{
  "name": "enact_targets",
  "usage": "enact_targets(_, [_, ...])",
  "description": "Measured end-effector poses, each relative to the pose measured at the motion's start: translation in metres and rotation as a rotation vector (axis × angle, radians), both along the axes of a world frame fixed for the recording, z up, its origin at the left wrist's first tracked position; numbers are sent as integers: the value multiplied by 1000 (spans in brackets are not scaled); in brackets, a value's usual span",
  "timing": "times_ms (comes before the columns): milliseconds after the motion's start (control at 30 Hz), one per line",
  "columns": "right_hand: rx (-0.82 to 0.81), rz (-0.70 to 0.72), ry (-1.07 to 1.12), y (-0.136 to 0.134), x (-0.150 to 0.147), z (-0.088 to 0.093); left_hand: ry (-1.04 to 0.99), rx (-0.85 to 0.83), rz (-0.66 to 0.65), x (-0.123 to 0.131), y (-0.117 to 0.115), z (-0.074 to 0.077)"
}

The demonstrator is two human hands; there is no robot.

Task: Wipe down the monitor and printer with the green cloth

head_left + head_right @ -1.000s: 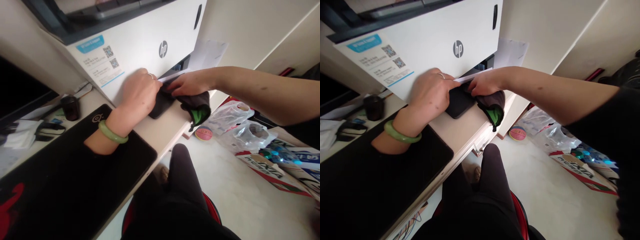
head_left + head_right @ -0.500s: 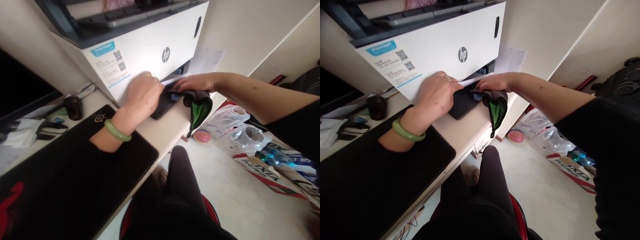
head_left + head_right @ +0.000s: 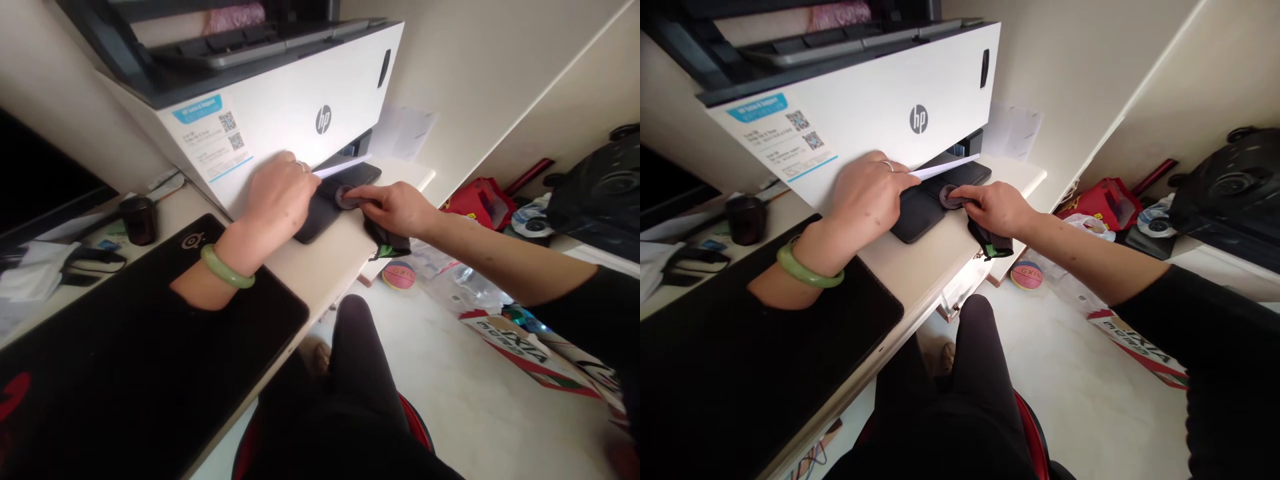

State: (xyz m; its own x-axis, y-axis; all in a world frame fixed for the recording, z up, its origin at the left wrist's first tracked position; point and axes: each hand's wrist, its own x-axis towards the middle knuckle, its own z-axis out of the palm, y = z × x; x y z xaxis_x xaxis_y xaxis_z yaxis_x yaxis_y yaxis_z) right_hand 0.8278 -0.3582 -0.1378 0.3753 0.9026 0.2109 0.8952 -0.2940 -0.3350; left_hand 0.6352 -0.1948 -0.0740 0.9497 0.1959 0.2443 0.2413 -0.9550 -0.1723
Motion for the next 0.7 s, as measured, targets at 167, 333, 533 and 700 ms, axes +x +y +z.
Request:
enact_targets(167, [-168, -110, -297, 1, -1, 7, 50, 43, 3, -2, -2, 4])
enact_targets(333, [-280, -127, -330, 16, -18, 16, 2, 56, 12, -1, 0, 0])
enact_targets(533, [-65, -48, 86, 21, 4, 20, -37, 18, -4, 0, 1, -1])
enact_targets(700, [118, -36, 145, 17, 28, 10, -24, 25, 0, 0, 0, -2])
